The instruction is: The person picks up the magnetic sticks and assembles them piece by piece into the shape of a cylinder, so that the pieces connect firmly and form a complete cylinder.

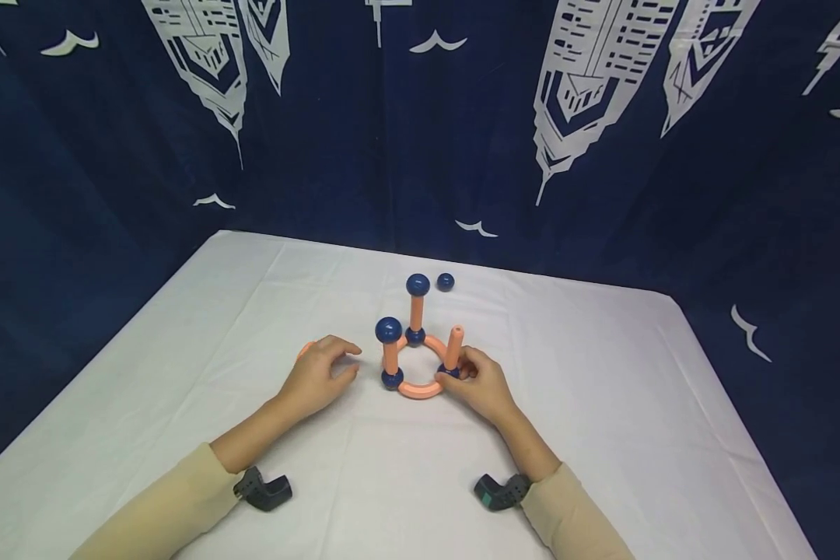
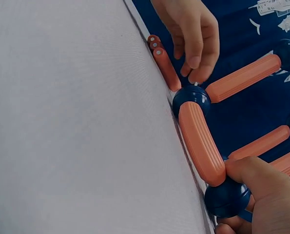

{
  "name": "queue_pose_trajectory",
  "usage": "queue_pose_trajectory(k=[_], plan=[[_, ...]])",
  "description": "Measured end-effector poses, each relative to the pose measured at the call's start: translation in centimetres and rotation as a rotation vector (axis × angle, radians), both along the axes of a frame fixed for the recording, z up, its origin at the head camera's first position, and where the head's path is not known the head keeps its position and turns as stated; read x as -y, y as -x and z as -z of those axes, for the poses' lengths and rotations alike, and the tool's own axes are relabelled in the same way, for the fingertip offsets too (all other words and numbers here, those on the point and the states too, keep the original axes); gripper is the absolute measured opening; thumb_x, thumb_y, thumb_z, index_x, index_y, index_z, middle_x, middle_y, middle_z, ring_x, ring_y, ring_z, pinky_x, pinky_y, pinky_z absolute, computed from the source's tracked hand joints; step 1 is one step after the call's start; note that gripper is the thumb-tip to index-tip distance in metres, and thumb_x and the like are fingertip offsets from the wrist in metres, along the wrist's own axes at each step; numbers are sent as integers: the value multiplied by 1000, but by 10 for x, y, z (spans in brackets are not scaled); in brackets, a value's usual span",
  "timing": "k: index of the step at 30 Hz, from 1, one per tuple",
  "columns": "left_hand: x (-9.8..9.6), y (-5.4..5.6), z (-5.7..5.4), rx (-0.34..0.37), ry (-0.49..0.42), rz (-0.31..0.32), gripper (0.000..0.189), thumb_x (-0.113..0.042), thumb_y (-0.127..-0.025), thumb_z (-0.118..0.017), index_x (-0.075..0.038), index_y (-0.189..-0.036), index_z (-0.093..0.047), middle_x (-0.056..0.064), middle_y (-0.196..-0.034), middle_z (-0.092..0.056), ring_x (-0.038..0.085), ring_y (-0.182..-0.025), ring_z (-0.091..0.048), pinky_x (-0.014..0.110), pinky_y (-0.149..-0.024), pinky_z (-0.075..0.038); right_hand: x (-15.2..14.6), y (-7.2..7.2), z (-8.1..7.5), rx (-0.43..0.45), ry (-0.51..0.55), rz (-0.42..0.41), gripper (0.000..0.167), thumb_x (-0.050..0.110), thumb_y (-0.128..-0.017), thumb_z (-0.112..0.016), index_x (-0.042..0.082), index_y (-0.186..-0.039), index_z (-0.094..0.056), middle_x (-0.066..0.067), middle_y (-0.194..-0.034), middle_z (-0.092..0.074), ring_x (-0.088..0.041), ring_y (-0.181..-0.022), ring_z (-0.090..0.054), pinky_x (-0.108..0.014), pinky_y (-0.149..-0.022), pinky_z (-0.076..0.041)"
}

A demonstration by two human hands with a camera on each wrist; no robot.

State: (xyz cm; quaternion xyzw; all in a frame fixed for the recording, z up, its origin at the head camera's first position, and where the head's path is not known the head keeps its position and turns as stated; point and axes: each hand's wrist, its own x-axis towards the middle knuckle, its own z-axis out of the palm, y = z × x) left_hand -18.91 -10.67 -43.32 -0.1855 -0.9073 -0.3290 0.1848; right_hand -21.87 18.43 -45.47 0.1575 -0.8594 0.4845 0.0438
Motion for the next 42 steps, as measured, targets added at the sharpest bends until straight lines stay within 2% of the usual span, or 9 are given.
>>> queue_pose_trajectory(k=[4, 7, 15, 20, 27, 30, 34, 37, 42], plan=[[13, 4, 1, -131, 109, -129, 10, -4, -81, -74, -2, -90, -71, 10, -85, -64, 25, -74, -58, 36, -66, -50, 0, 0, 1, 16, -1, 9, 31, 17, -81, -81, 4, -105, -65, -6, -88, -60, -20, -80, -51, -25, -69, -42], [18, 6, 5, -162, 153, -167, 9, -4, -81, -75, -1, -87, -70, 9, -78, -62, 25, -68, -56, 33, -60, -50, 0, -1, 1, 20, 3, 9, 32, 18, -81, -80, 4, -105, -65, -7, -89, -61, -21, -81, -51, -25, -70, -43], [17, 8, 12, -208, 245, -195, 12, -10, -78, -77, -3, -85, -70, 7, -74, -59, 25, -64, -52, 35, -53, -49, 1, 0, -1, 7, -9, 13, 31, 16, -80, -81, 5, -104, -65, -6, -88, -61, -20, -79, -51, -25, -68, -42], [16, 7, 12, -203, 280, -197, 11, -10, -76, -78, -3, -80, -70, 5, -67, -51, 23, -60, -47, 34, -48, -45, 0, 0, -1, -3, -9, 8, 30, 14, -79, -81, 3, -103, -66, -5, -85, -60, -19, -76, -50, -26, -66, -42], [15, 8, 14, -228, 292, -179, 19, -21, -82, -78, -6, -73, -69, 3, -62, -47, 22, -57, -45, 33, -45, -41, 0, -1, -1, 10, -13, 21, 32, 15, -79, -81, 3, -105, -66, -5, -86, -60, -19, -77, -51, -25, -67, -42], [14, 9, 14, -234, 234, -163, 18, -22, -83, -78, -6, -79, -72, 2, -65, -52, 21, -59, -51, 34, -48, -45, 0, -1, -1, 16, -18, 23, 33, 16, -79, -81, 4, -105, -65, -4, -87, -60, -19, -78, -51, -25, -67, -42], [11, 9, 11, -198, 88, -142, 17, -18, -81, -79, -3, -86, -71, 3, -71, -58, 18, -58, -55, 33, -50, -47, 0, -1, -1, 13, -18, 24, 33, 16, -79, -81, 3, -106, -65, -5, -87, -60, -19, -78, -51, -25, -67, -42], [9, 8, 8, -124, -20, -140, 18, -15, -80, -80, -3, -88, -69, 4, -73, -62, 14, -58, -56, 31, -53, -47, 0, -1, -1, 9, -14, 23, 32, 15, -79, -81, 3, -104, -66, -5, -86, -60, -20, -77, -51, -26, -66, -42], [8, 5, 1, 78, -169, -154, 19, -15, -81, -79, -5, -91, -66, 2, -72, -64, 10, -60, -57, 30, -57, -48, 0, -1, -1, -2, -13, 12, 30, 15, -80, -81, 3, -103, -66, -5, -84, -59, -19, -75, -50, -26, -66, -41]])
